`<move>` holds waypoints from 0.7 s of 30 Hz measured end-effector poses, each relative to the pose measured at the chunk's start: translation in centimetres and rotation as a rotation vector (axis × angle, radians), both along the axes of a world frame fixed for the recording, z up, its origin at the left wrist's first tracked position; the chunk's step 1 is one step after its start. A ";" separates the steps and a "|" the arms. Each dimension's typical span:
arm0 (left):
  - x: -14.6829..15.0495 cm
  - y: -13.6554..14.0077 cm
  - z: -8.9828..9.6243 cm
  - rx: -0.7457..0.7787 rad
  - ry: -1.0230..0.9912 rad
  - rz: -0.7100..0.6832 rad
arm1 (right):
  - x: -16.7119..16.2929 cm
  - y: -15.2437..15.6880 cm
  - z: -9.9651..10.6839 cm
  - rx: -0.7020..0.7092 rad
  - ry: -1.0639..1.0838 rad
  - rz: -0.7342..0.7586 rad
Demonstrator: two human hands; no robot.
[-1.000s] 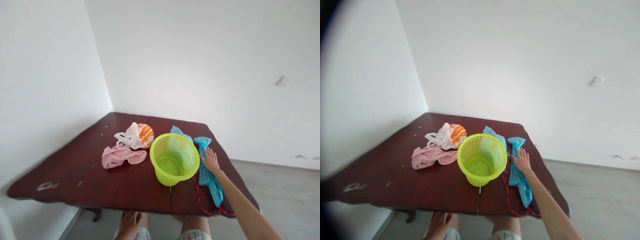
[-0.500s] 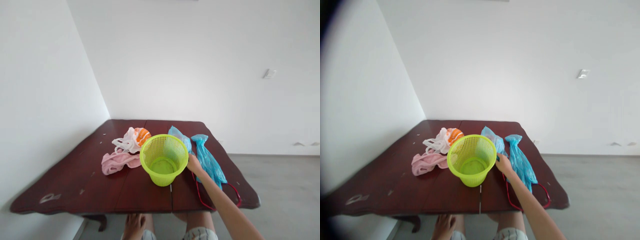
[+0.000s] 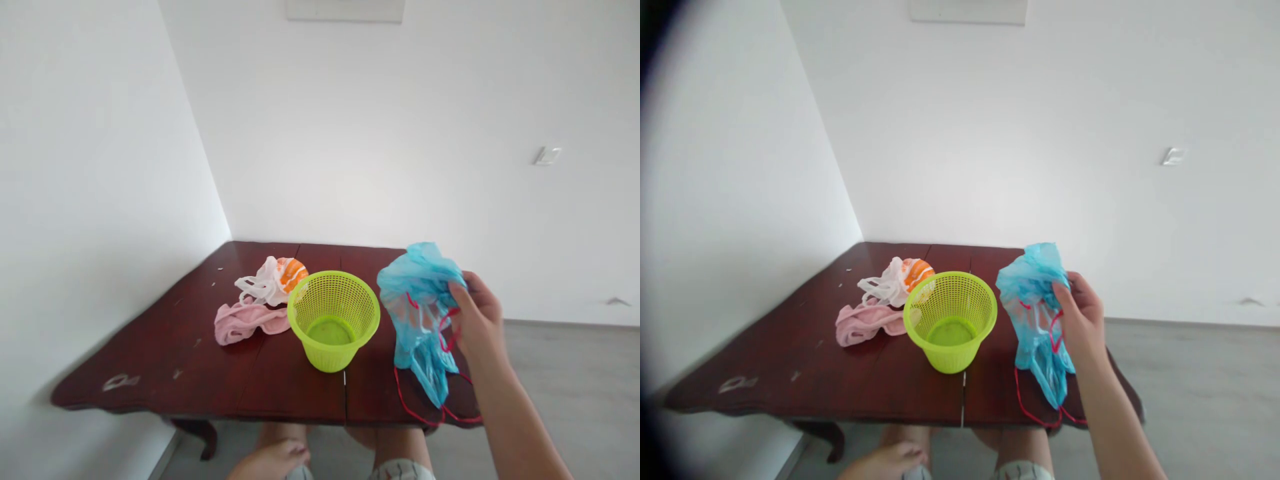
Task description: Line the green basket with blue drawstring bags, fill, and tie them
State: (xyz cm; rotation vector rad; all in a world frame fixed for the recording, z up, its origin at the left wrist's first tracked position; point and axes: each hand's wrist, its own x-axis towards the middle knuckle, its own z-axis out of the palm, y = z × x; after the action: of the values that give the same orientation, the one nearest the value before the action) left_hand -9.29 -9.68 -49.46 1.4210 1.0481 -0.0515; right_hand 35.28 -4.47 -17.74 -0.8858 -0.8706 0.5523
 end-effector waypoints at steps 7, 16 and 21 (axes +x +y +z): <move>6.1 -2.4 18.6 0.185 -0.698 -0.071 | -1.5 -14.1 -1.1 -0.169 -0.006 -0.093; 16.2 -5.4 25.0 0.471 -0.984 0.148 | -7.3 -19.2 -5.7 -0.410 -0.527 0.260; 16.1 -5.5 23.1 0.222 -0.898 0.123 | -7.0 -20.8 -7.4 -0.533 -0.369 0.373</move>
State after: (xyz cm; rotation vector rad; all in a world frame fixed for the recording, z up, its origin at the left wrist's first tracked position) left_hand 6.76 -15.18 -26.36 1.3487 0.3881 0.7478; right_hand 28.30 -25.28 -25.10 -1.3468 -1.2656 0.9934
